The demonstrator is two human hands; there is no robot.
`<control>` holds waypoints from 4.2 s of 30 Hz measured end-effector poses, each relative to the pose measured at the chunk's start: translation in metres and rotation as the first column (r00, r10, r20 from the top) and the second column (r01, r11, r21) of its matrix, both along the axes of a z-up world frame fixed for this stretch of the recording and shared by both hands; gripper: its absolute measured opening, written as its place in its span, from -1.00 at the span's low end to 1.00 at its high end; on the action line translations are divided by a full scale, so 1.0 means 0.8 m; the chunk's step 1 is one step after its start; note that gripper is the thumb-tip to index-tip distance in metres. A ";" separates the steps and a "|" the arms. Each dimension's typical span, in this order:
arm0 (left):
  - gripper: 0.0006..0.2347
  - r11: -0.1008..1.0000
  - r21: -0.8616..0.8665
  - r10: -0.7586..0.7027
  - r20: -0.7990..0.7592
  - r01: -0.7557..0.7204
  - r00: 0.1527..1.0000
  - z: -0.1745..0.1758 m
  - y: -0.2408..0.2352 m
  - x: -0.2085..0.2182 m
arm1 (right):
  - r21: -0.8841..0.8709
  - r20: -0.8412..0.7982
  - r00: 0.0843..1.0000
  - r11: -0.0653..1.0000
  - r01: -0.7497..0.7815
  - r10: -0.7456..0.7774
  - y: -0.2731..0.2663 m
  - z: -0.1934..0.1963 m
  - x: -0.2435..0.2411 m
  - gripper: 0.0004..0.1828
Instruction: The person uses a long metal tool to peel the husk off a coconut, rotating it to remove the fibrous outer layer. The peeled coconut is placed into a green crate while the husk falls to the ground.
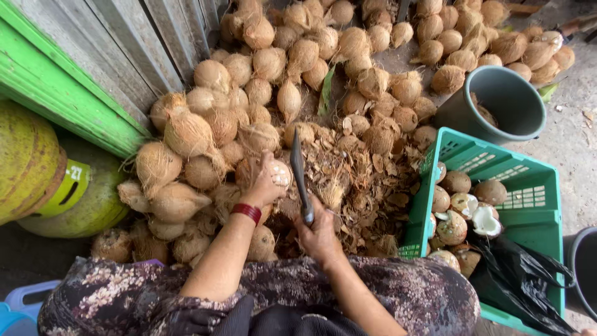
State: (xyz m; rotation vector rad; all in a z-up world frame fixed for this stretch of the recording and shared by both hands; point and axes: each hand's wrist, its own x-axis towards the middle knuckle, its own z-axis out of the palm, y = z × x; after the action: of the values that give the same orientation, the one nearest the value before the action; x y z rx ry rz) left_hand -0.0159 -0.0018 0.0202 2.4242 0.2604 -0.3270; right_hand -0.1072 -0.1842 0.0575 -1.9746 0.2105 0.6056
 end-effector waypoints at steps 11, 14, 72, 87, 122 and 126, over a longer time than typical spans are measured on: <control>0.01 0.998 0.010 -0.057 -0.091 0.059 0.994 0.018 0.014 0.015 | 0.144 0.133 0.989 0.989 0.042 -0.061 0.004 -0.017 0.009 -0.87; 0.10 0.996 0.034 -0.077 -0.122 0.082 0.990 0.016 0.010 0.015 | 0.100 0.132 0.990 0.995 0.029 -0.042 0.018 -0.011 0.008 -0.87; -0.08 0.993 -0.053 -0.116 -0.172 0.109 0.978 0.037 0.020 0.039 | 0.307 -0.355 0.931 0.930 0.203 -0.086 0.004 -0.079 0.024 -0.85; -0.07 0.999 0.006 0.034 -0.087 -0.034 0.996 0.013 0.015 0.020 | 0.303 -0.251 0.949 0.916 0.263 -0.189 0.029 -0.079 0.002 -0.79; -0.07 0.995 -0.087 -0.021 0.370 0.057 0.929 -0.074 0.034 -0.027 | 0.214 -0.328 0.932 0.949 0.231 -0.153 0.031 -0.053 0.004 -0.81; -0.15 0.999 -0.034 -0.016 0.358 0.030 0.934 -0.067 0.016 -0.036 | -0.147 -0.271 0.957 0.987 0.066 -0.104 0.014 -0.035 -0.007 -0.77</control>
State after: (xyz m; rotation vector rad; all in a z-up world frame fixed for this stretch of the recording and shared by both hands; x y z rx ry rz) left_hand -0.0448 0.0109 -0.0334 2.3948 0.0622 0.1028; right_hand -0.1125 -0.1727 0.0298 -1.9937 0.5204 0.8307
